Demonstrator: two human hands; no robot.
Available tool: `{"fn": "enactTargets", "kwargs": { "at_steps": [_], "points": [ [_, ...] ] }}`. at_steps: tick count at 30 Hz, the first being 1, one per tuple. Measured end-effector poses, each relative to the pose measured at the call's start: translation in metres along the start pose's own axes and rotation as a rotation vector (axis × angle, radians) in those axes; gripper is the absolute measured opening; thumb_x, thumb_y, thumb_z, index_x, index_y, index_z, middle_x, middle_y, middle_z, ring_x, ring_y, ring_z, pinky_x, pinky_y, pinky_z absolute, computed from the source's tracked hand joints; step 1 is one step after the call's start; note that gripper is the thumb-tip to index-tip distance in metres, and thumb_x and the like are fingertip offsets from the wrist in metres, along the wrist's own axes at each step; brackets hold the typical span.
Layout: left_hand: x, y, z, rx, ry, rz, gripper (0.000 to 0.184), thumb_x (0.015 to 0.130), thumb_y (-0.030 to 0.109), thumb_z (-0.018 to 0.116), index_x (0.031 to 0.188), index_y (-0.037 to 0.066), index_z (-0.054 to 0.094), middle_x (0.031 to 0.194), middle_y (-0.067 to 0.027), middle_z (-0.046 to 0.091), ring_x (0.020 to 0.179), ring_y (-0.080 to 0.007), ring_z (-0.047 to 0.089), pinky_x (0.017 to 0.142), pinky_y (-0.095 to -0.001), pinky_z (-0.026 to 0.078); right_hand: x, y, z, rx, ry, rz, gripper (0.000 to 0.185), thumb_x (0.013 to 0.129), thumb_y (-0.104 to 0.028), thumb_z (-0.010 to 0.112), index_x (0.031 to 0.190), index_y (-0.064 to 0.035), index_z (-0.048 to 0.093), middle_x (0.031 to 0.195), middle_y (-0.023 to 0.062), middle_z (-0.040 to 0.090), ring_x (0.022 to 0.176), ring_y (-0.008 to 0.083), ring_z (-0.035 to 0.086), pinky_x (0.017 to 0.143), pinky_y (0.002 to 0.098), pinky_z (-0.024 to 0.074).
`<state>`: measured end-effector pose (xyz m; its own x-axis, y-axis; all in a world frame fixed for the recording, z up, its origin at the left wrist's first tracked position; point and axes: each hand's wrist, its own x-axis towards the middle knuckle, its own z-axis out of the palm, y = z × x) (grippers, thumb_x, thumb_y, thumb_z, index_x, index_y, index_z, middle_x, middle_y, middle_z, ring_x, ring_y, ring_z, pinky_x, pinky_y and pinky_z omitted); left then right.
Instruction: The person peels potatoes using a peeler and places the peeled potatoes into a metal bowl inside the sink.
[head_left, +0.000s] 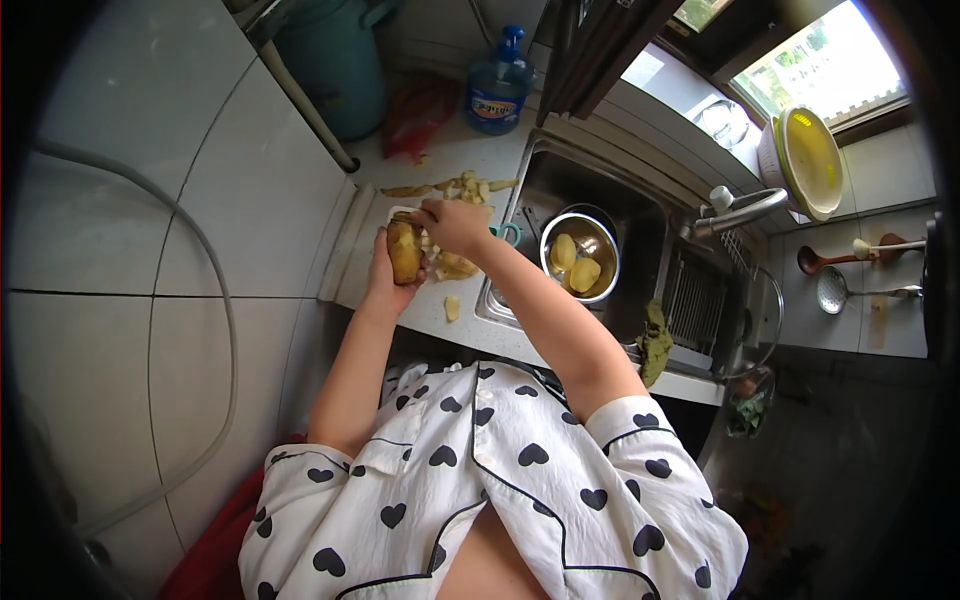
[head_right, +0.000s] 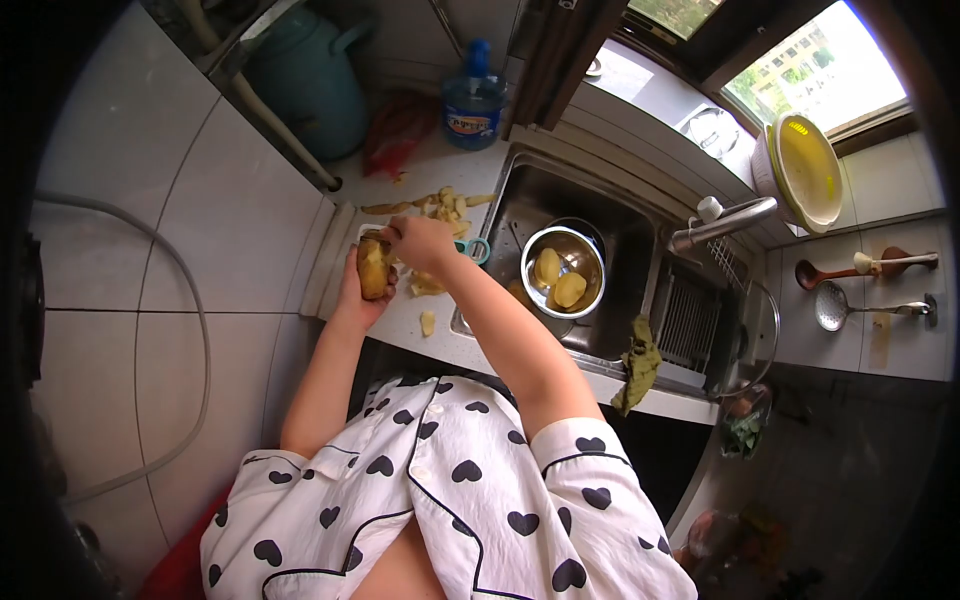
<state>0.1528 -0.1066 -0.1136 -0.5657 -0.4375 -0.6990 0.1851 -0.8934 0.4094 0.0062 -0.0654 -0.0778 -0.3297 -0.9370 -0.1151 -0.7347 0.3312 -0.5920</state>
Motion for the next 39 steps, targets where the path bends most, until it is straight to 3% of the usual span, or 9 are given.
{"fn": "enactTargets", "kwargs": {
  "at_steps": [10, 14, 16, 25, 28, 32, 39],
  "points": [
    [-0.011, -0.003, 0.011, -0.015, -0.004, 0.031, 0.052, 0.087, 0.059, 0.046, 0.101, 0.010, 0.054, 0.075, -0.0073, 0.056, 0.059, -0.0193, 0.056, 0.046, -0.0279, 0.042, 0.015, 0.010, 0.005, -0.041, 0.034, 0.127, 0.032, 0.086, -0.037, 0.049, 0.097, -0.0131, 0.067, 0.088, 0.0139, 0.067, 0.086, 0.0326, 0.063, 0.073, 0.0429, 0.0483],
    [-0.040, 0.008, 0.037, 0.088, -0.272, 0.128, 0.052, 0.087, 0.059, 0.047, 0.103, 0.010, 0.054, 0.077, -0.0081, 0.057, 0.059, -0.0190, 0.056, 0.045, -0.0287, 0.042, 0.011, 0.054, 0.021, -0.109, -0.072, 0.290, 0.033, 0.087, -0.036, 0.047, 0.095, -0.0114, 0.068, 0.091, 0.0154, 0.066, 0.085, 0.0343, 0.063, 0.074, 0.0442, 0.0487],
    [-0.031, 0.014, 0.045, 0.081, -0.143, 0.160, 0.053, 0.086, 0.059, 0.049, 0.106, 0.010, 0.054, 0.078, -0.0080, 0.058, 0.059, -0.0197, 0.057, 0.046, -0.0288, 0.043, 0.000, 0.051, 0.023, -0.067, 0.004, 0.301, 0.035, 0.088, -0.038, 0.047, 0.098, -0.0111, 0.066, 0.091, 0.0162, 0.066, 0.085, 0.0351, 0.063, 0.074, 0.0443, 0.0486],
    [-0.024, 0.007, 0.040, 0.075, -0.107, 0.088, 0.052, 0.083, 0.059, 0.054, 0.111, 0.015, 0.054, 0.098, -0.0042, 0.060, 0.086, -0.0172, 0.060, 0.067, -0.0297, 0.050, -0.022, 0.012, -0.018, 0.250, 0.290, 0.180, 0.032, 0.091, -0.035, 0.048, 0.084, -0.0051, 0.056, 0.078, 0.0193, 0.062, 0.077, 0.0406, 0.058, 0.066, 0.0481, 0.0439],
    [-0.013, 0.007, 0.024, 0.105, -0.195, -0.014, 0.052, 0.084, 0.059, 0.053, 0.114, 0.016, 0.054, 0.099, -0.0015, 0.060, 0.091, -0.0167, 0.059, 0.073, -0.0309, 0.049, -0.040, -0.004, -0.036, 0.237, 0.126, 0.041, 0.031, 0.089, -0.035, 0.051, 0.084, -0.0047, 0.055, 0.075, 0.0195, 0.061, 0.076, 0.0399, 0.058, 0.065, 0.0466, 0.0437],
    [-0.008, 0.007, 0.030, 0.134, -0.120, 0.048, 0.056, 0.087, 0.063, 0.043, 0.112, 0.015, 0.054, 0.097, -0.0035, 0.061, 0.085, -0.0165, 0.059, 0.071, -0.0302, 0.048, -0.055, -0.009, -0.039, -0.016, 0.075, -0.180, 0.026, 0.086, -0.032, 0.054, 0.079, -0.0078, 0.059, 0.067, 0.0143, 0.061, 0.066, 0.0357, 0.060, 0.060, 0.0441, 0.0456],
    [0.004, 0.004, 0.027, 0.204, -0.014, -0.023, 0.051, 0.090, 0.060, 0.037, 0.105, 0.015, 0.057, 0.085, -0.0020, 0.062, 0.068, -0.0169, 0.059, 0.053, -0.0284, 0.047, -0.039, 0.002, -0.029, -0.079, 0.124, -0.128, 0.024, 0.086, -0.032, 0.053, 0.082, -0.0097, 0.061, 0.069, 0.0131, 0.063, 0.067, 0.0347, 0.061, 0.060, 0.0448, 0.0456]
  ]
}}
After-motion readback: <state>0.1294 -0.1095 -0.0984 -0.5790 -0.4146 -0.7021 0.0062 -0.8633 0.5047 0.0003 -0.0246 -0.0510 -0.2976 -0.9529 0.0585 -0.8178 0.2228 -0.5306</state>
